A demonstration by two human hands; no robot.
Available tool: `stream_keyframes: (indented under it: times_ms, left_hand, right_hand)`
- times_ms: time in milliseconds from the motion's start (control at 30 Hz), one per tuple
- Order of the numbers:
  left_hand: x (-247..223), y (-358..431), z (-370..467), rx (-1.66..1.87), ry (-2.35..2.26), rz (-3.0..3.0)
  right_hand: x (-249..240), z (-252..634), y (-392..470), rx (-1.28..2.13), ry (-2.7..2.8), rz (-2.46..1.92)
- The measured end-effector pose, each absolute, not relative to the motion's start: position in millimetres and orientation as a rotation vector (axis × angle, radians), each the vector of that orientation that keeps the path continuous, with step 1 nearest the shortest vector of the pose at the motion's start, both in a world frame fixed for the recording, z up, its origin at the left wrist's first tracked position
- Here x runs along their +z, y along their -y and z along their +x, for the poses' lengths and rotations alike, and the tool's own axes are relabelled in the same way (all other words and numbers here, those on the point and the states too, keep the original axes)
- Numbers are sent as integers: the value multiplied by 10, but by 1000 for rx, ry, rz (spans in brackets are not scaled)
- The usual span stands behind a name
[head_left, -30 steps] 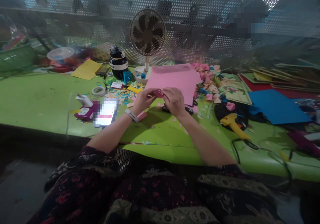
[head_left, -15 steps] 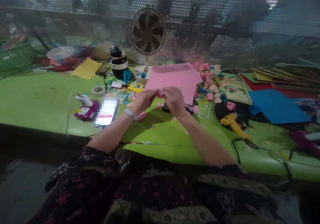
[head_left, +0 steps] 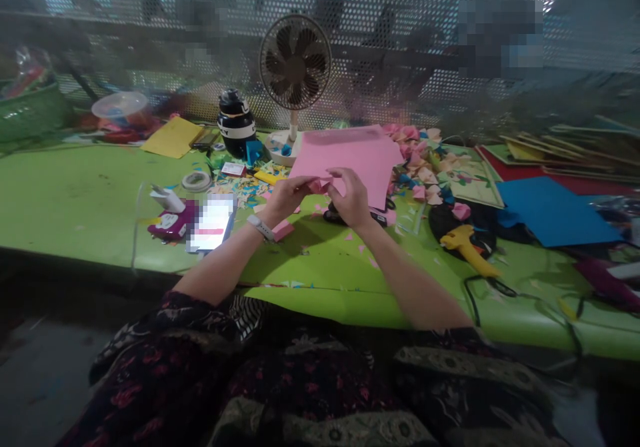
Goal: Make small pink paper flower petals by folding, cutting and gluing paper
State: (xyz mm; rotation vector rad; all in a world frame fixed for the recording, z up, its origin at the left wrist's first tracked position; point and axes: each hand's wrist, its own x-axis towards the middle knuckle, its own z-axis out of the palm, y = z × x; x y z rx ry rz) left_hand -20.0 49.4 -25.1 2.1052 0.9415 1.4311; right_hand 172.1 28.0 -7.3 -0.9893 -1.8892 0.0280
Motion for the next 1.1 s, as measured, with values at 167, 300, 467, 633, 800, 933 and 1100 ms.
stream_keyframes:
  times_ms: [167,300,467,633,800,933,1100]
  left_hand:
    - [-259,-506,-198,1407,-824,1958]
    - [-248,-489,-205,1368,-790,1962]
    - [-246,-490,-197,1338,-845,2077]
    - [-238,-477,-217,1284,-949,2241]
    - [-194,-451,-250,1252,-1024,2424]
    - [-148,-420,-265,1224,-1062,2543]
    - [-124,-388,-273,1146,-1152,2611]
  right_hand:
    - [18,1722,-253,510,1764,-1025]
    - [98,1719,-232,868,1596,-983]
    - [107,1709,-256,1066,1399,-1032]
    - [100,1709,-254,1166,1412,-1055]
    - [111,1699,-238,1168,1393,-1054]
    - [115,1684,-219,1153,1397,-1050]
    - [133,1680,-189,1199,1472,-1070]
